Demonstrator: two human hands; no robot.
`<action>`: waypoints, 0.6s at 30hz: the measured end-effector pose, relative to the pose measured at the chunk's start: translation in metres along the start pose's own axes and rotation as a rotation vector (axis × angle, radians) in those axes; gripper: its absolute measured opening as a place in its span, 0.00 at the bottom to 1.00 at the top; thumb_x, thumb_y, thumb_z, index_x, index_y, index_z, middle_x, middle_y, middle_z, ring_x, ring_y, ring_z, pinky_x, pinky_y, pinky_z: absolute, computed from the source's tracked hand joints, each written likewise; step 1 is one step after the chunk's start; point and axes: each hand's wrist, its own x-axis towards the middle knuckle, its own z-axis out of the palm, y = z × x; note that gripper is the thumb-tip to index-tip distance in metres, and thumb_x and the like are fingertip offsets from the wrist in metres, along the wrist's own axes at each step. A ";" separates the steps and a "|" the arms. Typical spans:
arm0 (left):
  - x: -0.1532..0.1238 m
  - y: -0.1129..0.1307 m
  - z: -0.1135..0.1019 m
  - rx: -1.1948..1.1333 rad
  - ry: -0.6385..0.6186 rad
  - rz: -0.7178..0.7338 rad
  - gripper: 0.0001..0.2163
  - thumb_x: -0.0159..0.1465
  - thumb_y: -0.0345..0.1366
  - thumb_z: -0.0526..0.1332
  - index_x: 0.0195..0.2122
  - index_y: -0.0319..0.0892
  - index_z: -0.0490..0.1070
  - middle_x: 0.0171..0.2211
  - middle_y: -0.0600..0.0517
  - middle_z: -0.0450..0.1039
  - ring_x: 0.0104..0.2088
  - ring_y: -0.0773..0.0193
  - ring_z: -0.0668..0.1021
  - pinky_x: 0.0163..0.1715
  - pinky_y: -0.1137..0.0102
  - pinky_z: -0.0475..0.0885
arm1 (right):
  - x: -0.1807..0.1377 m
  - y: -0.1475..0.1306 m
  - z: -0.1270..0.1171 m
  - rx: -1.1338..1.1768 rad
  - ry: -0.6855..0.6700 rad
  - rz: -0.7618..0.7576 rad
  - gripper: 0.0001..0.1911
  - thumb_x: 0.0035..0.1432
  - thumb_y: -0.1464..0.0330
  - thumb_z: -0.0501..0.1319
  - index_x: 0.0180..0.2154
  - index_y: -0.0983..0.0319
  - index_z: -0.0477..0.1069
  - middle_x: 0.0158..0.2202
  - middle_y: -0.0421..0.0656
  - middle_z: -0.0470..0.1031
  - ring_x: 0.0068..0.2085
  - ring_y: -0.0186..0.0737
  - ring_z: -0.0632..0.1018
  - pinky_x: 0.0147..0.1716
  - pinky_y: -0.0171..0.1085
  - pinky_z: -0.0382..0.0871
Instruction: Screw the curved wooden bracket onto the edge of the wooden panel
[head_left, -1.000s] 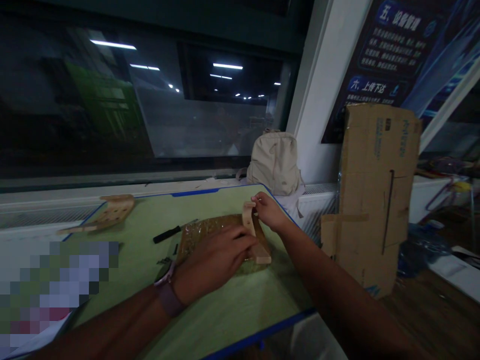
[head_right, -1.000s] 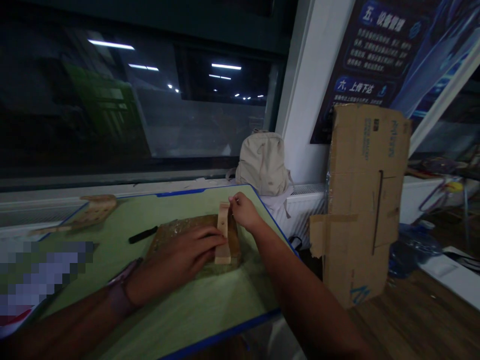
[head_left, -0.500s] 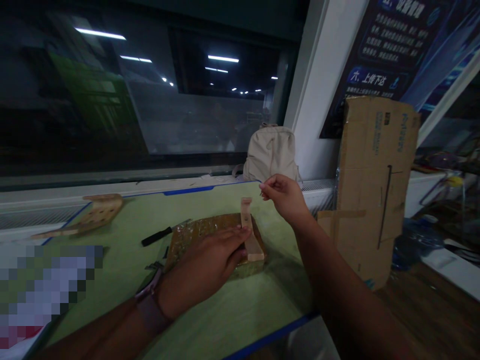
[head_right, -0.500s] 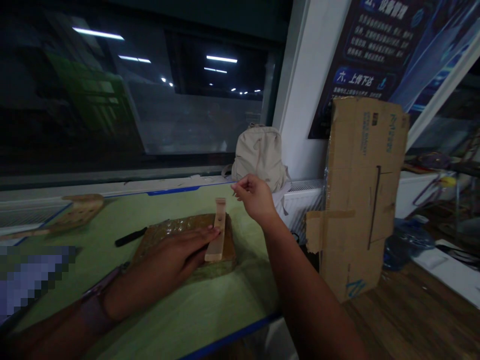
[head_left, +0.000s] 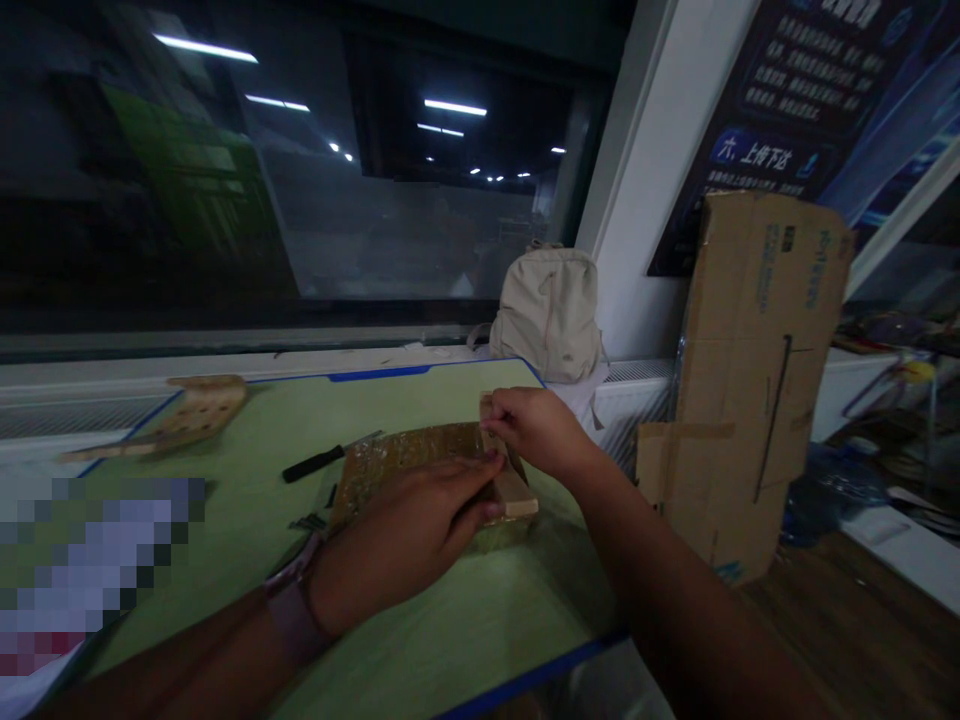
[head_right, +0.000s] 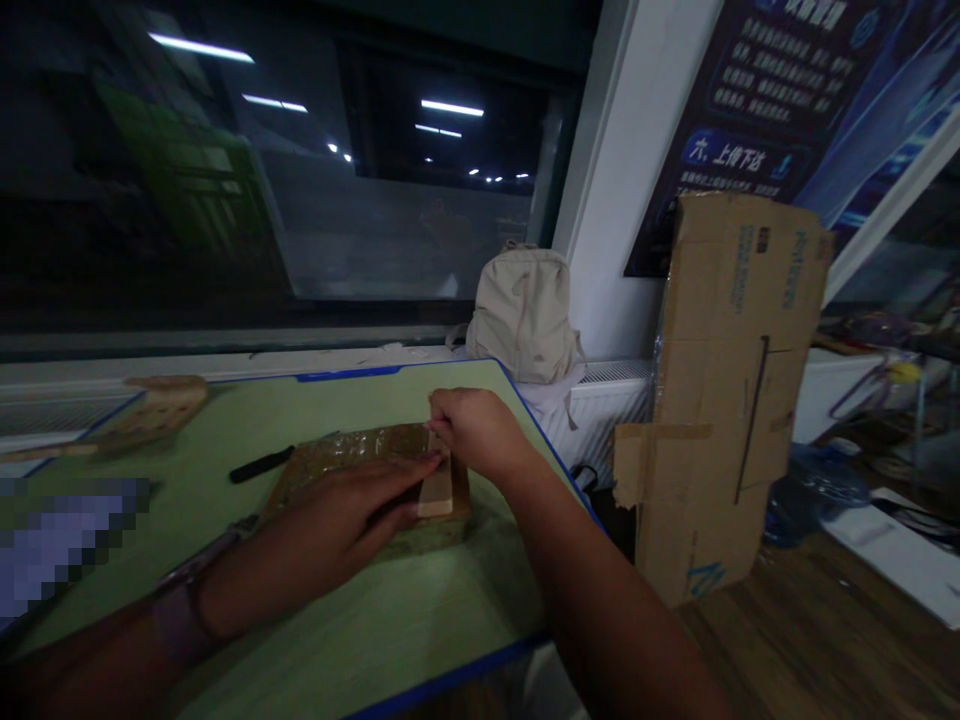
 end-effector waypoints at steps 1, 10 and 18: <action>0.000 0.000 0.000 0.004 -0.001 0.005 0.19 0.74 0.36 0.57 0.65 0.39 0.69 0.62 0.43 0.74 0.60 0.55 0.77 0.62 0.57 0.72 | 0.000 -0.001 0.001 -0.024 -0.016 -0.004 0.12 0.58 0.76 0.67 0.26 0.61 0.67 0.29 0.41 0.76 0.32 0.36 0.72 0.33 0.35 0.57; -0.002 0.000 0.003 0.030 0.019 0.036 0.18 0.73 0.34 0.59 0.63 0.40 0.69 0.61 0.44 0.75 0.59 0.56 0.78 0.61 0.59 0.73 | -0.005 0.003 0.000 0.204 -0.052 -0.006 0.13 0.57 0.79 0.65 0.24 0.61 0.68 0.27 0.39 0.76 0.30 0.34 0.74 0.33 0.33 0.61; -0.002 0.001 0.004 0.076 0.019 0.032 0.21 0.72 0.35 0.60 0.65 0.40 0.66 0.63 0.44 0.73 0.61 0.54 0.77 0.62 0.56 0.72 | -0.003 0.021 0.002 0.775 -0.072 0.311 0.09 0.47 0.65 0.72 0.24 0.61 0.74 0.24 0.39 0.77 0.27 0.34 0.76 0.29 0.34 0.68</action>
